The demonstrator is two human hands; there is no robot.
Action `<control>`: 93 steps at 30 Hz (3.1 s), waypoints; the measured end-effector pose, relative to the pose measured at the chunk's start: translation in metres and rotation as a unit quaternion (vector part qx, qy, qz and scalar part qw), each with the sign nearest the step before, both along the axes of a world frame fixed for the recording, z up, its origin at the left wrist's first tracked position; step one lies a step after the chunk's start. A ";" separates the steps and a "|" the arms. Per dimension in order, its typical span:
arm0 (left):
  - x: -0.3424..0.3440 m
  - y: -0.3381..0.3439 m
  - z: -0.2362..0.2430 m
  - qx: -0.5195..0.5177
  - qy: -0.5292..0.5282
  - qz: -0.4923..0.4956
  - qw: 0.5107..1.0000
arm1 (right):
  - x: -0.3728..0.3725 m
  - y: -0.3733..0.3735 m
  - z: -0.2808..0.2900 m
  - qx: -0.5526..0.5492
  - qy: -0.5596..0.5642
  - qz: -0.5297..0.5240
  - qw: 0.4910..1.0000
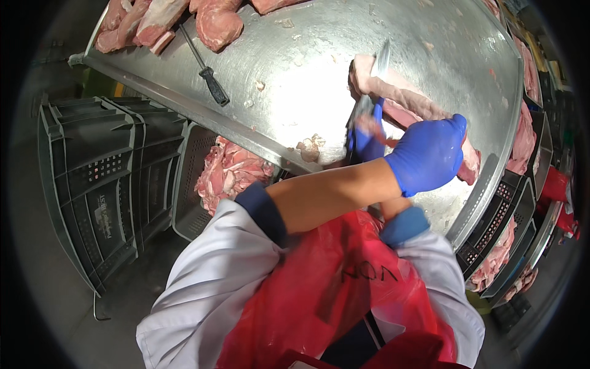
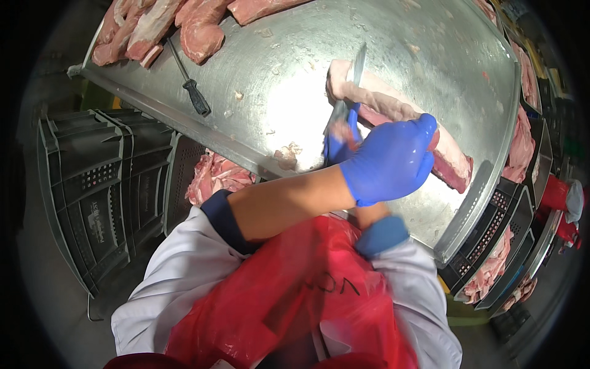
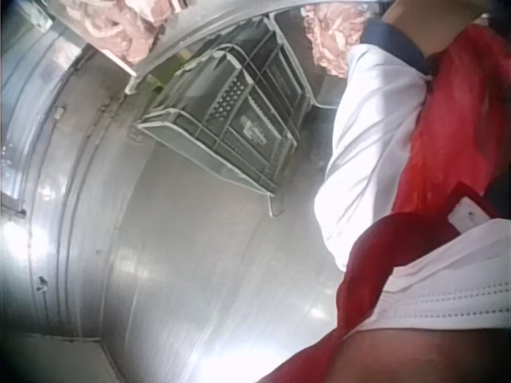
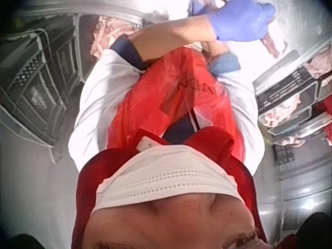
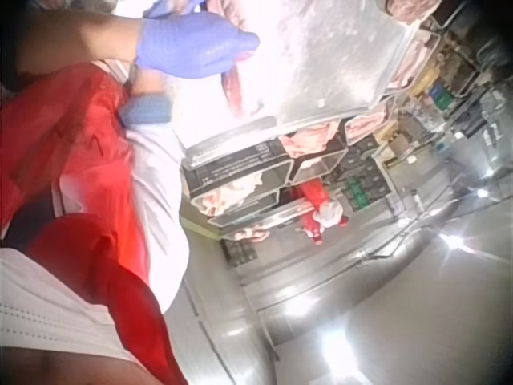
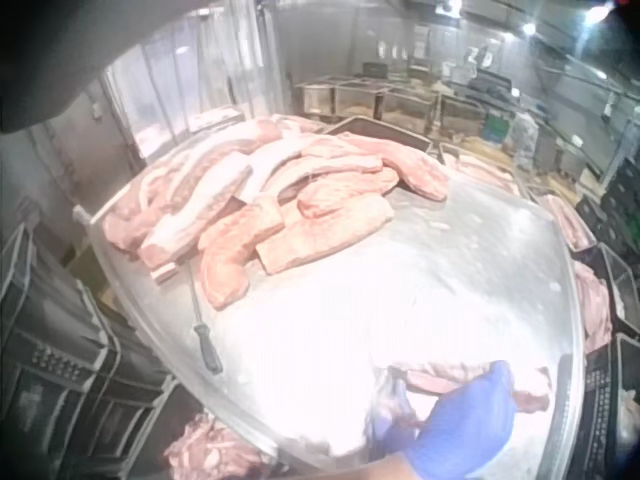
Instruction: The person trims fat and connective tissue from large cuts of pork belly using a knife. They repeatedly slice along the meat, remove the trimmed pieces, and place them into a nearby bin while working on a stainless steel table.
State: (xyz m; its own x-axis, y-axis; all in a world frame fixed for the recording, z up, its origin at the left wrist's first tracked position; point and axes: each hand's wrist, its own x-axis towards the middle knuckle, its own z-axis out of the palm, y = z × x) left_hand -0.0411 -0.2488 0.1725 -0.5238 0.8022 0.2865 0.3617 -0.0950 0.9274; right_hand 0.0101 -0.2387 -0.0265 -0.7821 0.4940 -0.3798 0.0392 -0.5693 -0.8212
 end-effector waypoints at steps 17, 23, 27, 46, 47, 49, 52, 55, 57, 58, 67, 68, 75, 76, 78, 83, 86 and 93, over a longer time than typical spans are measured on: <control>-0.114 -0.445 0.039 -0.426 -0.220 0.266 0.836 | 0.239 0.147 0.066 0.236 -0.218 -0.264 0.909; -0.144 -0.444 -0.071 -0.722 0.199 0.034 0.661 | 0.296 0.239 0.052 0.176 -0.229 -0.308 0.907; -0.135 -0.319 -0.041 -0.558 0.163 -0.003 0.813 | 0.290 0.174 0.068 0.166 -0.280 -0.264 0.908; -0.010 0.047 -0.031 -0.253 0.244 -0.270 0.896 | 0.281 0.184 0.056 0.120 -0.208 -0.188 0.952; -0.002 0.060 -0.030 -0.251 0.237 -0.250 0.905 | 0.300 0.154 0.041 0.280 -0.205 -0.175 0.921; 0.014 0.082 -0.034 -0.252 0.217 -0.212 0.919 | 0.357 0.091 0.044 0.313 -0.182 -0.134 0.922; 0.059 0.138 -0.060 -0.177 0.281 -0.174 0.927 | 0.405 0.102 0.085 0.109 -0.129 -0.207 0.964; 0.139 0.208 -0.087 -0.085 0.353 -0.202 0.910 | 0.416 0.174 0.100 0.161 -0.147 -0.294 0.931; 0.180 0.250 -0.100 -0.164 0.455 -0.255 0.837 | 0.408 0.211 0.089 0.156 -0.114 -0.339 0.921; 0.177 0.263 -0.115 -0.190 0.421 -0.247 0.852 | 0.398 0.221 0.082 0.134 -0.083 -0.355 0.921; 0.153 0.284 -0.114 -0.277 0.155 -0.225 0.921 | 0.283 0.260 0.062 0.229 -0.202 -0.186 0.934; 0.148 0.284 -0.119 -0.265 0.186 -0.232 0.917 | 0.282 0.254 0.069 0.258 -0.250 -0.143 0.922; 0.130 0.289 -0.126 -0.268 0.079 -0.260 0.924 | 0.311 0.196 0.052 0.201 -0.191 -0.078 0.958; 0.131 0.292 -0.123 -0.277 0.092 -0.269 0.918 | 0.297 0.219 0.062 0.188 -0.162 -0.101 0.964; 0.134 0.303 -0.106 -0.295 0.120 -0.283 0.905 | 0.274 0.253 0.055 0.189 -0.159 -0.129 0.960; 0.111 0.306 -0.102 -0.294 0.062 -0.271 0.915 | 0.315 0.176 0.048 0.238 -0.171 -0.057 0.954; 0.111 0.304 -0.089 -0.285 0.041 -0.309 0.906 | 0.294 0.211 0.051 0.220 -0.199 -0.006 0.955; 0.087 0.312 -0.087 -0.254 -0.005 -0.304 0.918 | 0.288 0.175 0.048 0.175 -0.125 -0.049 0.975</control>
State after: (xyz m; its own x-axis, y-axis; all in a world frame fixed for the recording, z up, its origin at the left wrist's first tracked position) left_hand 0.0459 0.0632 0.0852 0.0655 0.9759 -0.2082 0.3757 0.1692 0.9111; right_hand 0.2984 -0.0640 0.0216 -0.6298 0.6950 -0.3468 0.2227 -0.2662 -0.9378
